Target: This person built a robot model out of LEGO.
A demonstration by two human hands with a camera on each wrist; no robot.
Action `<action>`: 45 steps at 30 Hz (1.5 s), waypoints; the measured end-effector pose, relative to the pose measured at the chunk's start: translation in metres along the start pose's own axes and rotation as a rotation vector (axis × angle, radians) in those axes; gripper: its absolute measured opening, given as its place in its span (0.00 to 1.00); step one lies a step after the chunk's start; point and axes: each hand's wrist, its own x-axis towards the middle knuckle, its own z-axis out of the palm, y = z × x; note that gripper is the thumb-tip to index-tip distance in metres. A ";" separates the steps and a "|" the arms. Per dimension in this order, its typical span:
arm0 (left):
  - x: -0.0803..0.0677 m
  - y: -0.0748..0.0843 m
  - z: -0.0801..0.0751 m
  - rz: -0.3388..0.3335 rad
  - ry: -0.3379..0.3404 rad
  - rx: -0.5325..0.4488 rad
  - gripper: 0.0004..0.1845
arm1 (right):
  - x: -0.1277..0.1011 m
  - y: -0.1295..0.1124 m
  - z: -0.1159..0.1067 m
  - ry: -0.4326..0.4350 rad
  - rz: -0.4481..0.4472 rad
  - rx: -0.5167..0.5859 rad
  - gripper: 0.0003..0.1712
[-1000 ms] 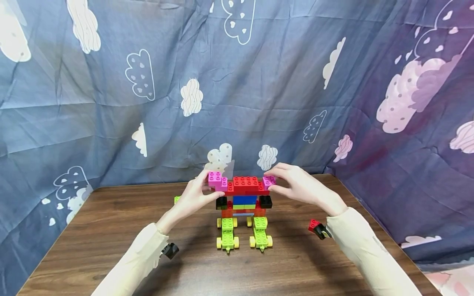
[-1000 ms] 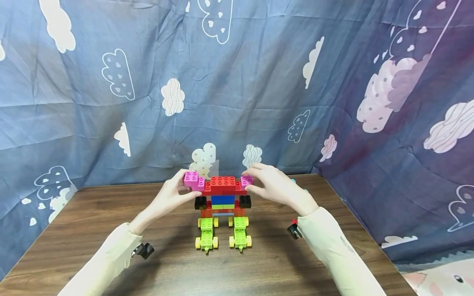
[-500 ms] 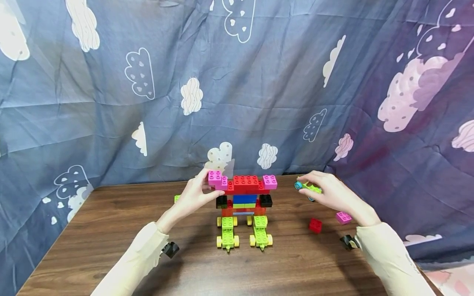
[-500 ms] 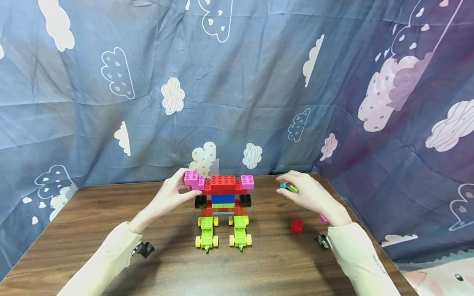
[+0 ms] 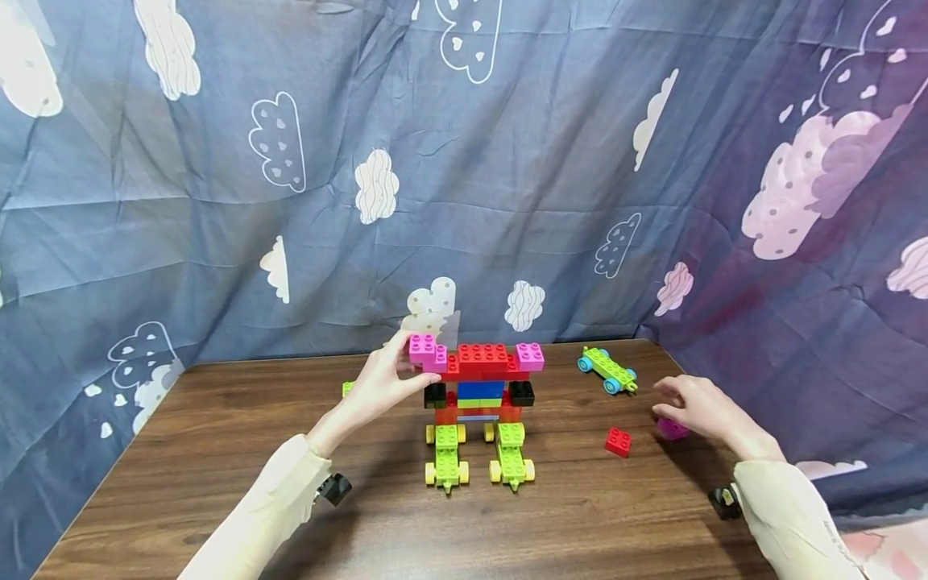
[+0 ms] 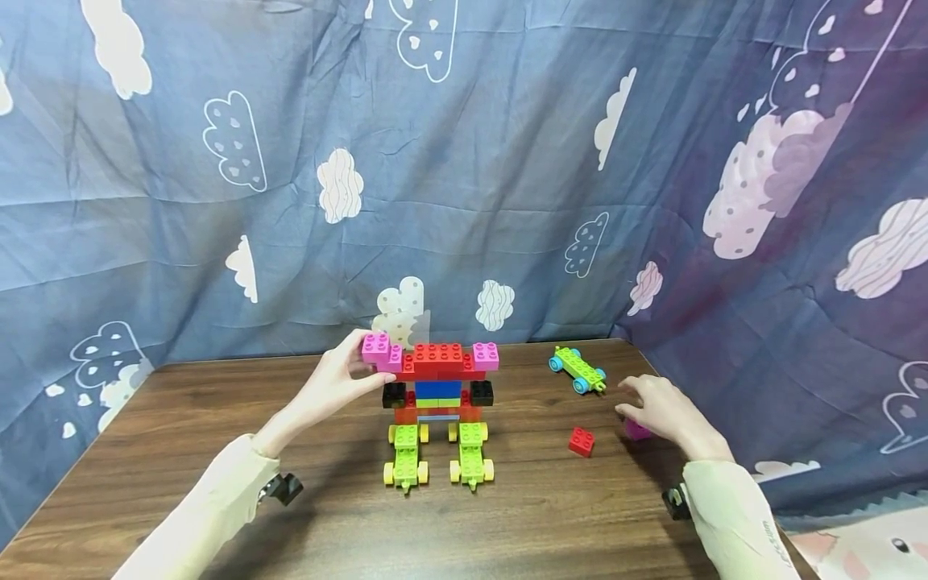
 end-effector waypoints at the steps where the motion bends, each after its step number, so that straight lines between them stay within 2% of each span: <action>1: 0.000 0.000 0.000 -0.001 0.000 0.001 0.30 | -0.002 0.004 0.002 -0.017 0.020 -0.001 0.17; 10: 0.001 0.001 0.002 0.012 0.000 0.018 0.29 | -0.015 0.027 0.016 -0.144 0.219 0.015 0.23; 13: 0.002 0.000 0.002 0.011 0.003 0.024 0.29 | -0.017 0.029 0.018 -0.189 0.248 0.034 0.23; 19: 0.001 0.000 0.001 0.005 0.015 0.034 0.29 | -0.016 0.031 0.021 -0.183 0.202 0.023 0.22; 33: 0.000 0.000 0.001 -0.021 0.024 0.036 0.29 | -0.014 0.035 0.031 -0.144 0.190 0.040 0.18; 45: 0.000 0.002 0.001 -0.005 0.028 0.023 0.29 | 0.000 0.012 0.014 -0.093 0.131 0.098 0.17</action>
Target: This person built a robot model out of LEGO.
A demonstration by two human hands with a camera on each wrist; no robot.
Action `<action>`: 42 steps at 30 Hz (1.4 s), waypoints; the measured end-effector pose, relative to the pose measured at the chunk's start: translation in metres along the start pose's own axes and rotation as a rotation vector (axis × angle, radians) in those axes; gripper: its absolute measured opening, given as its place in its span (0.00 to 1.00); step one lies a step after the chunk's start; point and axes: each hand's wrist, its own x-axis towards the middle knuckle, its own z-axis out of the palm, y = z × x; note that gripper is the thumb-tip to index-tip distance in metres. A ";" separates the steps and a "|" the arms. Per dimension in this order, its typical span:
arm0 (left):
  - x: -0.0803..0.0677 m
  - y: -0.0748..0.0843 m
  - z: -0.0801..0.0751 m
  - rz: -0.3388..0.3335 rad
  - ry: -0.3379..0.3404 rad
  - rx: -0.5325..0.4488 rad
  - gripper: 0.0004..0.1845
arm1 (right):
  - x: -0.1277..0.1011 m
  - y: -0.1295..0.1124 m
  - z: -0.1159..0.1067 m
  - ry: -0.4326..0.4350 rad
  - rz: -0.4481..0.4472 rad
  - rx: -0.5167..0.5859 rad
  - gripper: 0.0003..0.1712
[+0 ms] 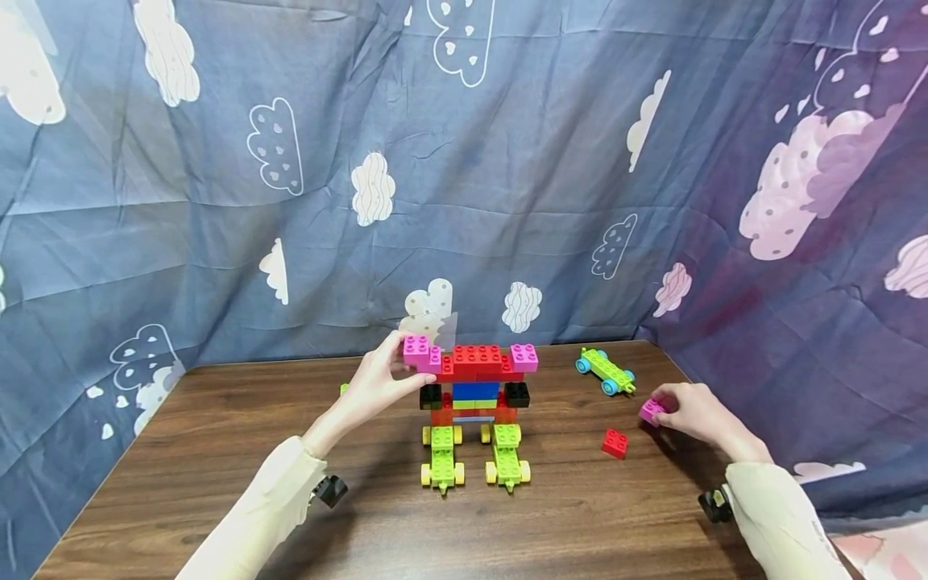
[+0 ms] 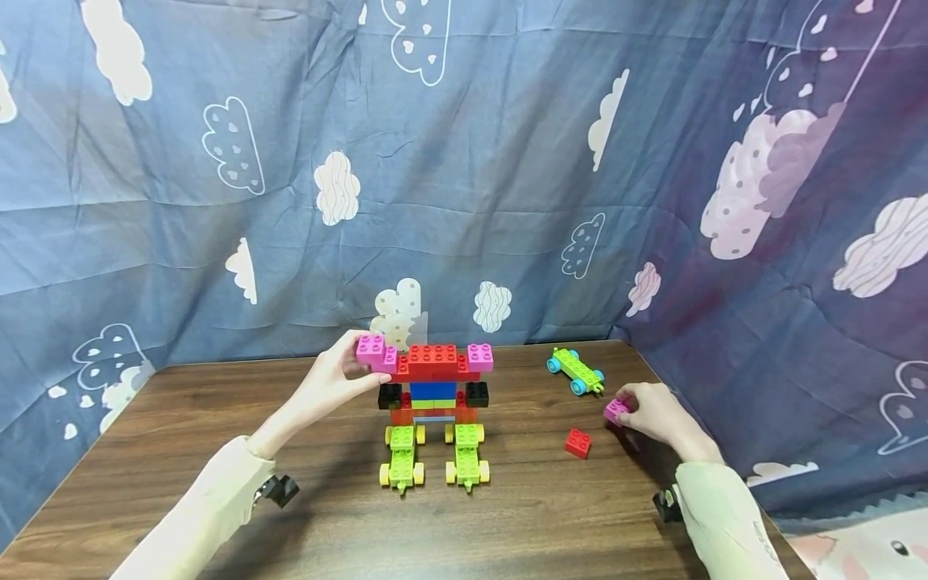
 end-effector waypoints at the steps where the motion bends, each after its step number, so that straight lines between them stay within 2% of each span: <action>1: 0.000 0.001 0.000 0.006 0.001 -0.003 0.29 | 0.001 -0.002 -0.002 0.011 -0.013 0.002 0.17; 5: 0.004 0.004 -0.002 0.031 -0.003 -0.008 0.29 | 0.005 -0.013 -0.008 0.055 -0.051 0.021 0.15; 13: 0.015 0.017 -0.008 0.037 -0.026 0.057 0.26 | 0.011 -0.034 -0.021 0.091 -0.115 0.075 0.13; 19: 0.026 0.028 -0.011 0.097 -0.025 0.088 0.21 | 0.018 -0.052 -0.036 0.142 -0.190 0.057 0.13; 25: 0.039 0.042 -0.009 0.142 -0.077 0.138 0.22 | 0.028 -0.071 -0.046 0.154 -0.263 0.041 0.14; 30: 0.053 0.057 0.000 0.190 -0.130 0.241 0.23 | 0.035 -0.085 -0.054 0.201 -0.338 0.017 0.15; 36: 0.063 0.075 0.018 0.239 -0.182 0.383 0.23 | 0.044 -0.105 -0.062 0.233 -0.407 0.013 0.14; 42: 0.064 0.080 0.038 0.221 -0.256 0.451 0.22 | 0.050 -0.130 -0.072 0.227 -0.461 0.015 0.15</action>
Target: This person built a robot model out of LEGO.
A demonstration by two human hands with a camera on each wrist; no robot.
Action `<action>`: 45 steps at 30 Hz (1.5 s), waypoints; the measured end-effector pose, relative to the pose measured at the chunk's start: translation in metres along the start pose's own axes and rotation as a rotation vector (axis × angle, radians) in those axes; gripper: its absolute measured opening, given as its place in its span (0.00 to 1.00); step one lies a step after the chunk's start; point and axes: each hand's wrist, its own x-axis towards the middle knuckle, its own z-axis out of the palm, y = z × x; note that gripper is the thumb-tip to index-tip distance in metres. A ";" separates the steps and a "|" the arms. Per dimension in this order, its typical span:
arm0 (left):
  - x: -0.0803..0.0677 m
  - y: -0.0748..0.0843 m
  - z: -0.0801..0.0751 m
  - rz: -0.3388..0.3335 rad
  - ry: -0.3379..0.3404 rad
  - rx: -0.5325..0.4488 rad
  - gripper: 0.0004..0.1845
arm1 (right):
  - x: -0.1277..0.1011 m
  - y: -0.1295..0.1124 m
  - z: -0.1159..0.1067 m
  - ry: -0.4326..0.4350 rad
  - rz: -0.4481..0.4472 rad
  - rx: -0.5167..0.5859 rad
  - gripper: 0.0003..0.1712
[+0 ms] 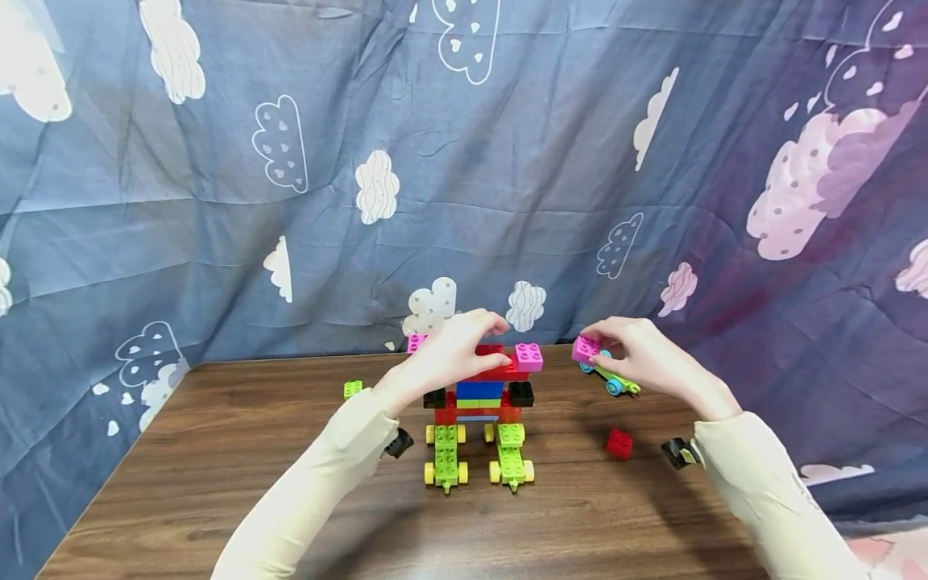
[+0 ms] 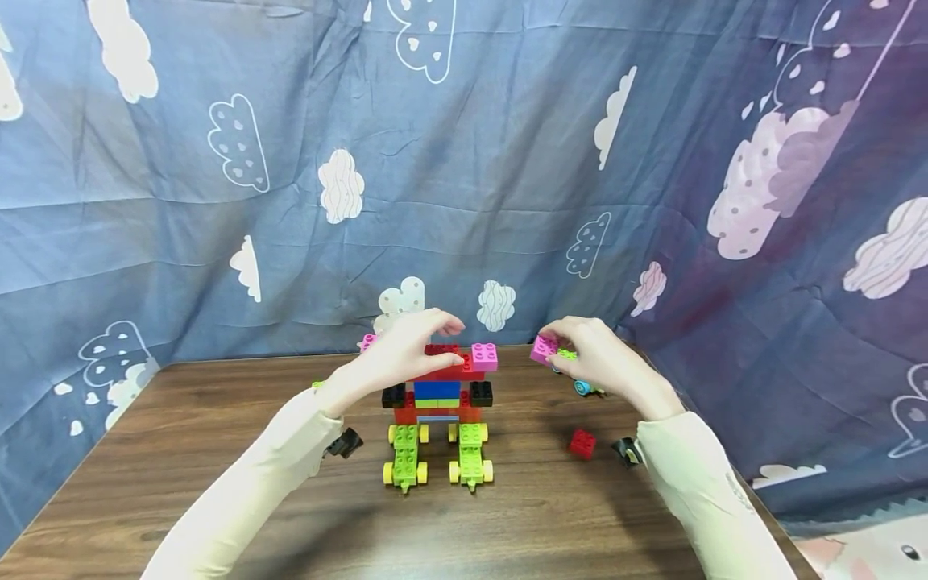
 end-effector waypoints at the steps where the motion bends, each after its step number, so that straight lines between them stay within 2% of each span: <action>1: 0.001 0.002 0.002 -0.008 -0.013 0.009 0.22 | 0.003 -0.003 -0.001 -0.001 -0.009 0.001 0.16; 6: 0.005 0.009 0.007 -0.050 -0.036 0.067 0.22 | 0.015 -0.015 -0.004 -0.021 -0.020 0.023 0.17; 10: 0.009 0.013 0.010 -0.077 -0.048 0.075 0.22 | 0.021 -0.023 -0.008 -0.026 -0.039 0.038 0.17; 16: 0.011 0.014 0.017 -0.080 -0.053 0.081 0.19 | 0.031 -0.034 -0.013 -0.035 -0.090 0.082 0.18; 21: 0.011 0.012 0.023 -0.082 -0.035 0.090 0.18 | 0.037 -0.040 -0.013 -0.083 -0.087 0.131 0.19; 35: 0.012 0.009 0.025 -0.126 -0.043 0.032 0.19 | 0.041 -0.042 -0.007 -0.123 -0.087 0.141 0.20; 45: 0.013 0.009 0.025 -0.101 -0.054 0.003 0.19 | 0.038 -0.042 -0.003 -0.118 -0.054 0.149 0.19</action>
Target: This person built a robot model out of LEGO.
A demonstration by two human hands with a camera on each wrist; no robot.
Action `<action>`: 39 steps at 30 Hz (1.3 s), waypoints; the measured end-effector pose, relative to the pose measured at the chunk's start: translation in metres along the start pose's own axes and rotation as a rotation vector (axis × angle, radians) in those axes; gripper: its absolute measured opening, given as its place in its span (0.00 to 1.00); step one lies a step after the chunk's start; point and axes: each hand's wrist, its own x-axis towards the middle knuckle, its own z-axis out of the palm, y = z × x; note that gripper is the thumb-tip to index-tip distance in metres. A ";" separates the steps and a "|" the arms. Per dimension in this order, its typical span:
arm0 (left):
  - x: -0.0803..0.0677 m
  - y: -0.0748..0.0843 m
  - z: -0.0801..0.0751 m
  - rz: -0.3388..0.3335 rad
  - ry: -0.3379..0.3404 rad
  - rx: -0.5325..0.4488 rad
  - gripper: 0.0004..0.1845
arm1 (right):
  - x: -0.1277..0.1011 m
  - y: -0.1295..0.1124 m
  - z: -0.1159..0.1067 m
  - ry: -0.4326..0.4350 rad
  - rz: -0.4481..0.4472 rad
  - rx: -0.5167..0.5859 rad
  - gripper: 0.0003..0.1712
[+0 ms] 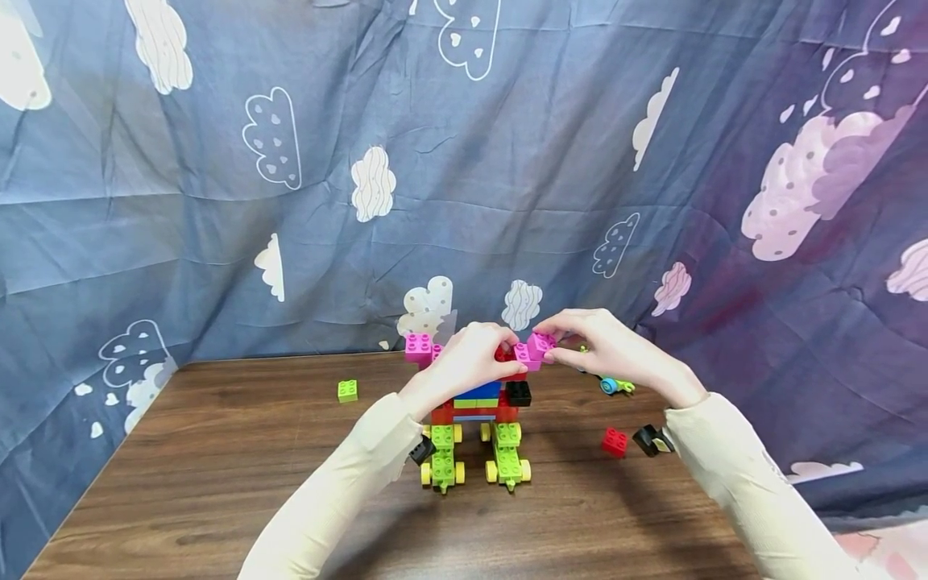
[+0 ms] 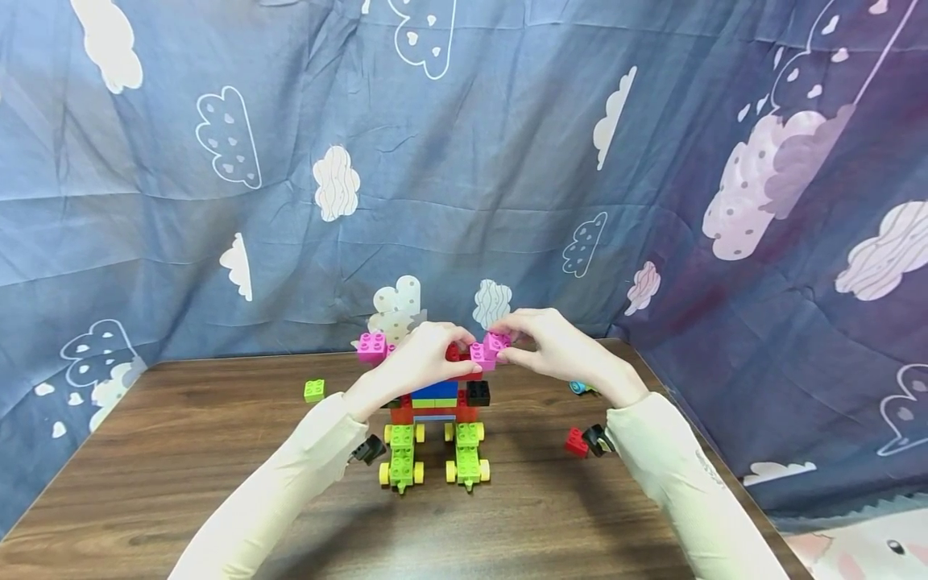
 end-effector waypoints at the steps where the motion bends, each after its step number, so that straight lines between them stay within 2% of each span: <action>1: 0.000 0.000 0.000 0.003 0.001 0.002 0.19 | 0.000 0.000 0.000 0.000 0.002 0.001 0.19; 16: 0.002 -0.001 0.001 0.005 0.006 -0.009 0.18 | 0.003 0.001 0.002 0.035 -0.116 -0.031 0.17; 27: 0.001 -0.001 0.002 -0.001 0.020 -0.027 0.17 | 0.008 -0.002 -0.001 0.020 -0.152 -0.035 0.17; 34: 0.001 0.000 0.004 0.004 0.023 -0.028 0.18 | 0.009 -0.004 -0.003 -0.021 -0.119 -0.038 0.16; 39: 0.000 0.000 0.004 0.000 0.033 -0.045 0.17 | 0.009 -0.005 -0.002 -0.013 -0.097 -0.032 0.16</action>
